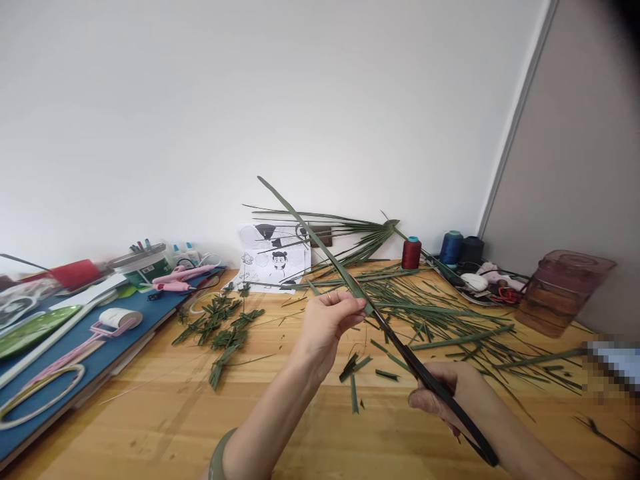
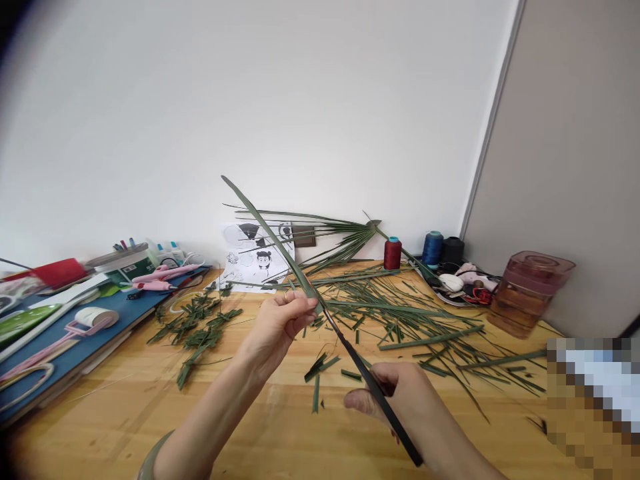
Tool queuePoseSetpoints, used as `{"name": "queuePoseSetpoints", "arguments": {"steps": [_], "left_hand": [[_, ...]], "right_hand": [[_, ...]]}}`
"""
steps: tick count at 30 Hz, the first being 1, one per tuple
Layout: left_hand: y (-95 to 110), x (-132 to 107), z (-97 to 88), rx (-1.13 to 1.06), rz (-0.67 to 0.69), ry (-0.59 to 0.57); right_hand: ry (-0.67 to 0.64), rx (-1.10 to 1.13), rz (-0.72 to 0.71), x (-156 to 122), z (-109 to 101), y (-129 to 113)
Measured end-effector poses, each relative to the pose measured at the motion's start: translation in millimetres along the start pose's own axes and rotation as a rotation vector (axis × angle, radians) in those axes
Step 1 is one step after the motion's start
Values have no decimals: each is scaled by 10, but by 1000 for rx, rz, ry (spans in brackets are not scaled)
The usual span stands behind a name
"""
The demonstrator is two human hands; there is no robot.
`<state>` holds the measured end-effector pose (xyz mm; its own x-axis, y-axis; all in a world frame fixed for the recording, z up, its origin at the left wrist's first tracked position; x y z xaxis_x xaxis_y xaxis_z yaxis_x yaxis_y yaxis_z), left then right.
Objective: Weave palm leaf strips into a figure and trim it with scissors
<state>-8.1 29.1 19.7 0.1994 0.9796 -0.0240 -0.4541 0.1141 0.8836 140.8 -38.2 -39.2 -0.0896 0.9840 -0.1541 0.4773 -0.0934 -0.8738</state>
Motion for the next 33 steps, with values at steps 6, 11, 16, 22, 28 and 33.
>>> {"name": "queuePoseSetpoints", "arguments": {"steps": [6,11,16,22,28,33], "left_hand": [[-29,1,8,12,-12,-33],[35,31,-83,-42,45,25],[63,51,-87,38,65,-21],[-40,-3,6,212,11,-135],[-204,-131,189,339,-72,-249],[-287,-193,208,424,-52,-244]], "right_hand": [[-30,44,36,-24,8,-18],[31,-168,-119,-9,-132,79],[362,-699,-21,102,-642,448],[351,-911,-152,175,-702,388],[54,136,-257,73,-284,-359],[-27,242,-289,111,-166,-537]]}}
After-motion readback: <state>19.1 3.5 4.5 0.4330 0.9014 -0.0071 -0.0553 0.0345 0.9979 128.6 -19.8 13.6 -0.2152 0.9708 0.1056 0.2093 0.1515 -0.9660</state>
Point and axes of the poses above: each hand's wrist, its own x-axis towards the middle knuckle, its own z-axis out of the palm, y = z × x, the point moved 5 cm from there along x, towards the middle knuckle, and after that the axes turned 2 degrees about y, right-handed, at the moved point
